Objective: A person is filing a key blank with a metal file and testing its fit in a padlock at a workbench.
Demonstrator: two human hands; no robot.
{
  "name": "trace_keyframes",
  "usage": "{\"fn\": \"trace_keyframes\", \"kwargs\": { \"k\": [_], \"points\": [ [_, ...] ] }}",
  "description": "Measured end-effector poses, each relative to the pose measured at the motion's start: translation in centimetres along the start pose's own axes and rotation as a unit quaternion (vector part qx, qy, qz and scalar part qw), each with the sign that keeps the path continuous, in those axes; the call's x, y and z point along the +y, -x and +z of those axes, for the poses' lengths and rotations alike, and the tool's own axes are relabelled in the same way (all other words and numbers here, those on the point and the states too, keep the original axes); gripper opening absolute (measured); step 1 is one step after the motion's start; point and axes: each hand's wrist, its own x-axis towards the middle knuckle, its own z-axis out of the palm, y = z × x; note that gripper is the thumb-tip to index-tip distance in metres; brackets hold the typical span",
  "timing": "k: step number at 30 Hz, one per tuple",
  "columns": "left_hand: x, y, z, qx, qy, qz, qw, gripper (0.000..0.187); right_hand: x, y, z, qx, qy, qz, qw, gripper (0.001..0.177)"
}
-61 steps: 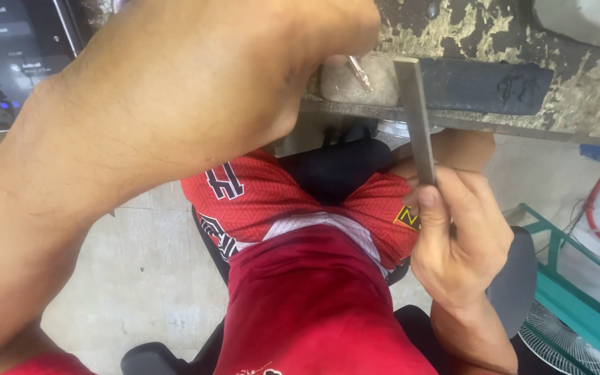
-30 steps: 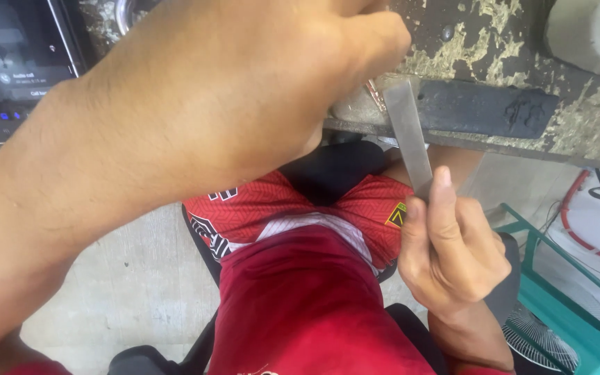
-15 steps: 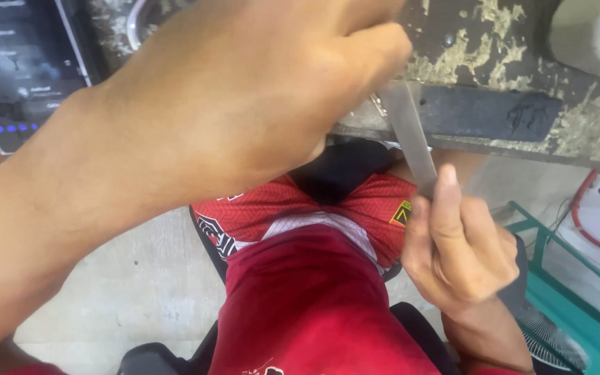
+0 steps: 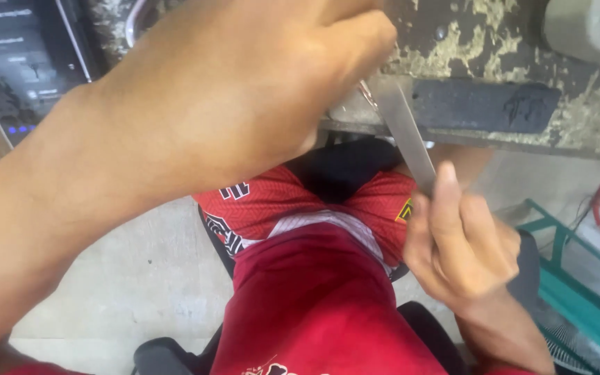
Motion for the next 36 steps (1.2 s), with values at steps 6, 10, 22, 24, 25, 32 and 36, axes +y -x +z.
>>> {"fn": "trace_keyframes", "kwargs": {
  "k": [6, 10, 22, 24, 25, 32, 36],
  "points": [
    [0.4, -0.6, 0.2, -0.008, 0.011, 0.008, 1.0, 0.017, 0.3, 0.9, -0.6, -0.017, -0.003, -0.011, 1.0, 0.036],
    [0.0, -0.4, 0.1, -0.018, 0.031, 0.031, 0.999, 0.017, 0.4, -0.4, 0.3, -0.003, -0.004, -0.021, 1.0, 0.035],
    [0.4, 0.3, -0.4, -0.011, 0.036, 0.033, 0.999, 0.015, 0.8, 2.2, 1.3, 0.052, -0.071, 0.054, 0.995, 0.032],
    [0.3, 0.4, -0.4, -0.008, 0.036, 0.029, 0.999, 0.015, 1.0, 2.9, 1.4, 0.053, -0.061, 0.065, 0.995, 0.033],
    [0.2, 0.3, -0.3, -0.008, 0.039, 0.028, 0.999, 0.015, 1.1, 3.3, 1.3, 0.054, -0.049, 0.082, 0.994, 0.034],
    [0.6, 0.3, -0.1, 0.001, 0.049, 0.03, 0.998, 0.015, 0.4, 1.8, 0.7, 0.043, -0.053, 0.061, 0.996, 0.03],
    [0.6, 0.1, -0.1, 0.008, 0.052, 0.027, 0.998, 0.015, 0.4, 1.7, 0.6, 0.04, -0.026, 0.047, 0.998, 0.03]
  ]
}}
